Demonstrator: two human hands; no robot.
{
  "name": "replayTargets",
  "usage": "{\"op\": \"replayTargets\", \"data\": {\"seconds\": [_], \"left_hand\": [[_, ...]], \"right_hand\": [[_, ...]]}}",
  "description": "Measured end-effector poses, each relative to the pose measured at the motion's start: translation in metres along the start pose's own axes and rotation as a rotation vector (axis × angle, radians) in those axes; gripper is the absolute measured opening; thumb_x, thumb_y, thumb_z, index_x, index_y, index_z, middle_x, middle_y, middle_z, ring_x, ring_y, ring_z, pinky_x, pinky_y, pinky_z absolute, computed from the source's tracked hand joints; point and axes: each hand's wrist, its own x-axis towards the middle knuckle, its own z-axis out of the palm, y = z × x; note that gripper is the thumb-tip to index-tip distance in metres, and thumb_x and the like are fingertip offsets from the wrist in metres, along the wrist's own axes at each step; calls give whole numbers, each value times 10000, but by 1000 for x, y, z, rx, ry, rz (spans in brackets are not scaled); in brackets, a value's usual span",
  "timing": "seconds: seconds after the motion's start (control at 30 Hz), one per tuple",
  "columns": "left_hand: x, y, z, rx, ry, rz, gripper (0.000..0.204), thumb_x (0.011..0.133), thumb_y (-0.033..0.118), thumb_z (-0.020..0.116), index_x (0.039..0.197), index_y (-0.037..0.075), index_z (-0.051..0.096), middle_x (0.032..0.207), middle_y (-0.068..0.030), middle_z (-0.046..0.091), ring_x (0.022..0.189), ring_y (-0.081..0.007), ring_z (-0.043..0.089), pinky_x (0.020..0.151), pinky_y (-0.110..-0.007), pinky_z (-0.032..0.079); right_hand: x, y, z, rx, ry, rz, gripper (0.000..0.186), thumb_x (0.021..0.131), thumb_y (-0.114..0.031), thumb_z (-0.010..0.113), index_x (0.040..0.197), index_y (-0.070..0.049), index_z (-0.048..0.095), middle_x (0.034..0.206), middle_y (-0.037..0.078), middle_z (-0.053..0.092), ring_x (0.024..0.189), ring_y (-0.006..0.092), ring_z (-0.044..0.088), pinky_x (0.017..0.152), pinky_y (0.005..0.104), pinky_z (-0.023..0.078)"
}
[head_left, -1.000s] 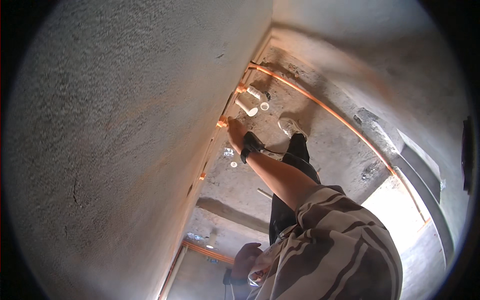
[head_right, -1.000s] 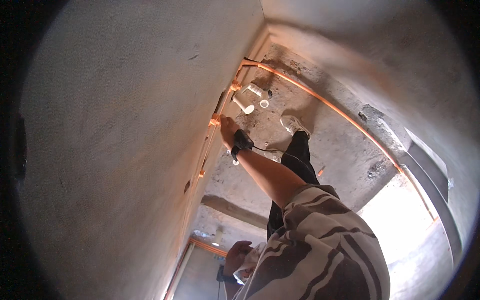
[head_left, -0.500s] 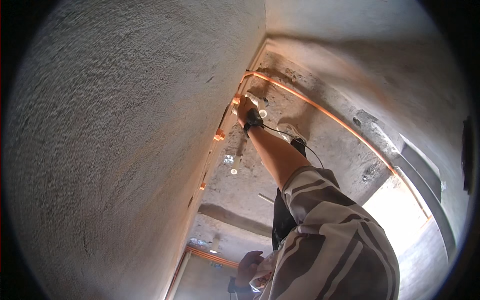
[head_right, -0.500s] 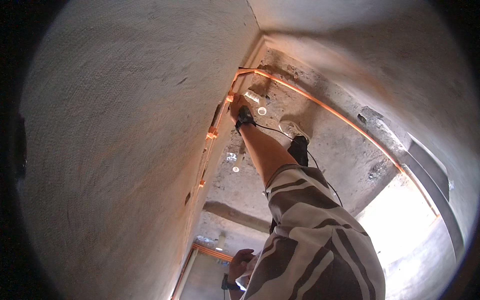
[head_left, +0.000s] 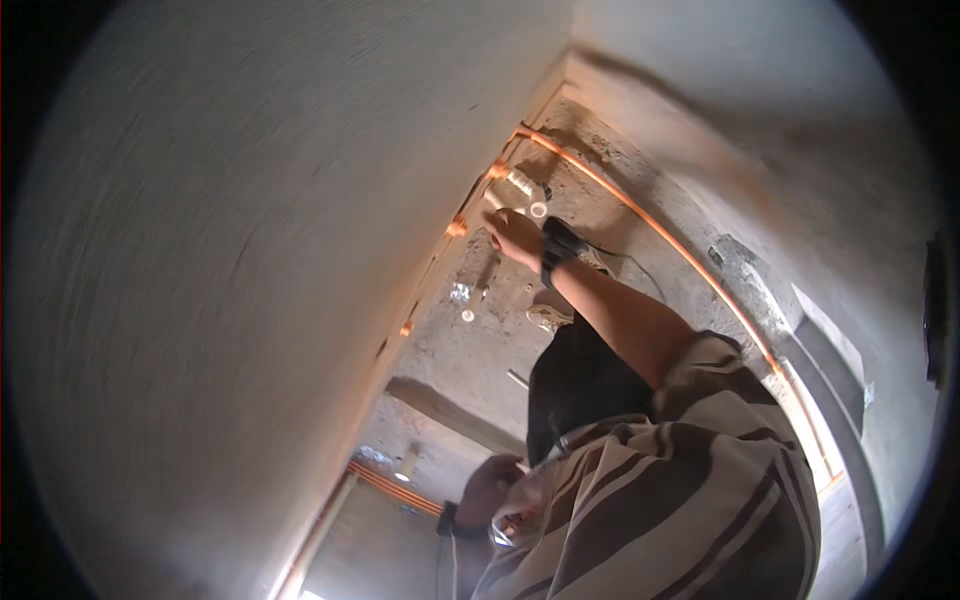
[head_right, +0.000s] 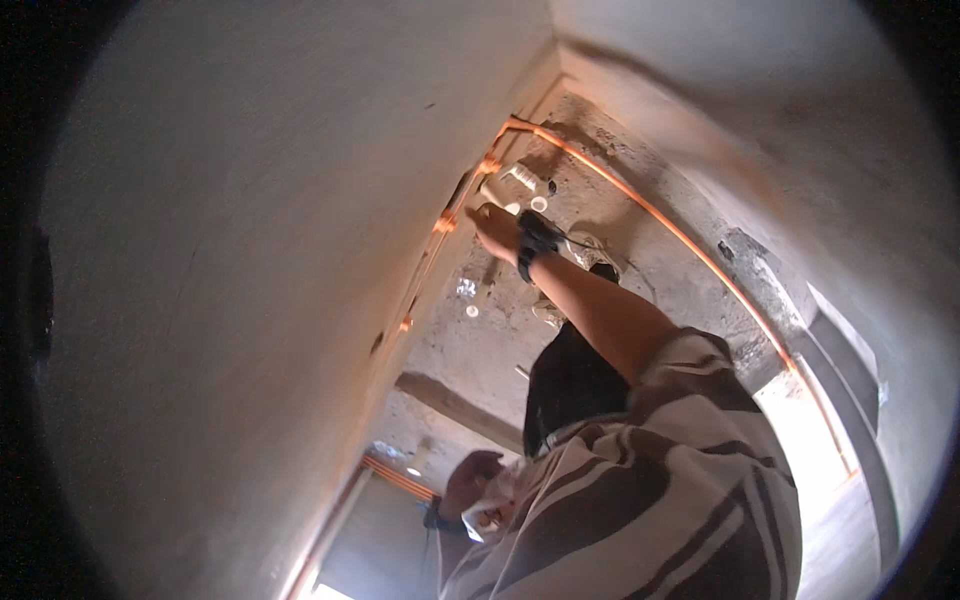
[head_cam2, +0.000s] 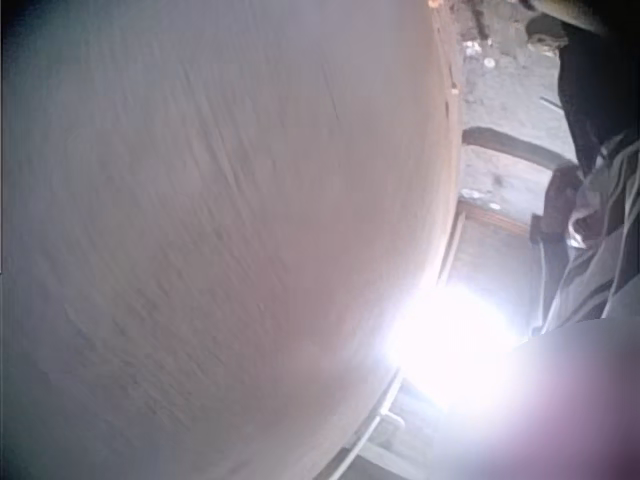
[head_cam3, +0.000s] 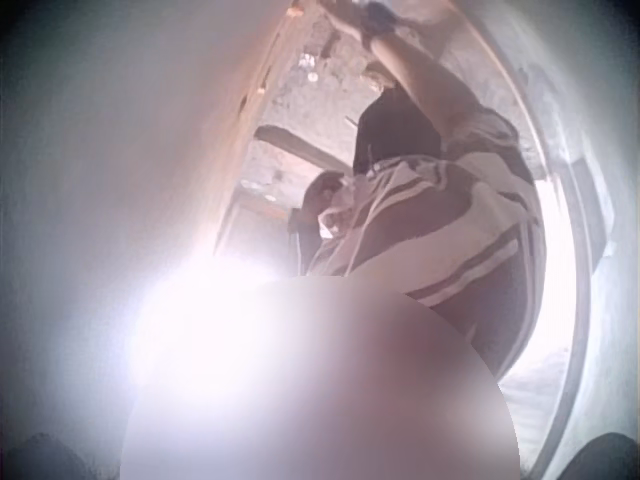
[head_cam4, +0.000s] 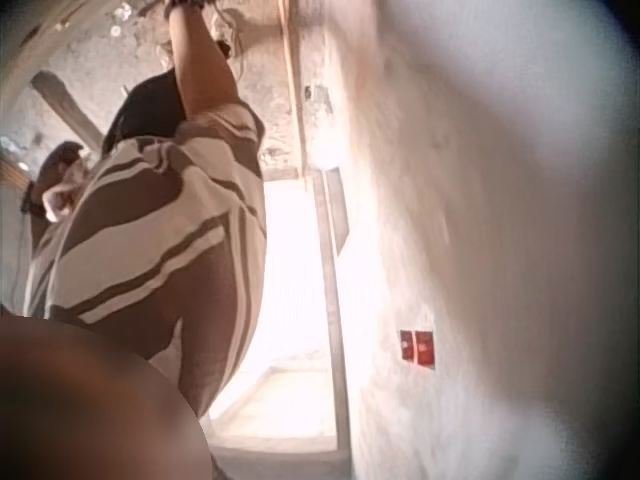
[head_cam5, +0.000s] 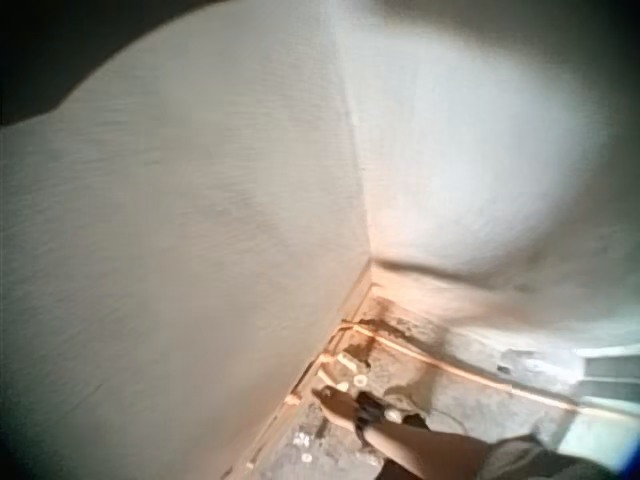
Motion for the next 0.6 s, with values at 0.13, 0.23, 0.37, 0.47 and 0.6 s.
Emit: {"op": "replayTargets", "data": {"seconds": [0.13,0.23,0.37,0.47,0.6], "left_hand": [[-1,-2,3,41,-37,280,440,1000,262,652,1337,1,544,1153,-99,669,1073,-181,635,941,-314,518],[-16,-11,7,-31,24,437,565,995,396,660,1346,-33,544,1223,-106,655,1124,-193,617,979,-355,502],[-31,-43,-7,-310,-122,453,781,969,619,568,1322,-77,548,1240,-146,638,1137,-226,608,996,-360,476],[-47,-95,-24,-492,-208,525,755,996,588,539,1324,-92,542,1261,-161,631,1158,-233,607,1009,-368,477],[-73,-153,-37,-544,-283,657,774,1007,582,516,1377,-98,504,1334,-186,610,1193,-255,604,1036,-378,471]], "right_hand": [[-215,-126,-26,-202,-536,-434,297,1037,-336,585,927,-61,562,789,76,565,761,164,545,738,355,473],[-329,-217,-25,-253,-1116,-239,206,1037,-282,582,1025,-78,611,938,112,652,884,316,666,790,390,521],[-411,-200,18,-388,-1052,-876,164,964,-218,623,1017,-62,627,912,125,653,830,333,695,701,455,544],[-457,-182,50,-899,-1009,-937,176,951,-190,585,1054,-58,640,942,136,663,809,320,712,657,445,565],[-507,-127,96,-1007,-1080,-988,217,915,-142,577,1056,0,663,927,152,666,757,306,717,659,438,575]]}}
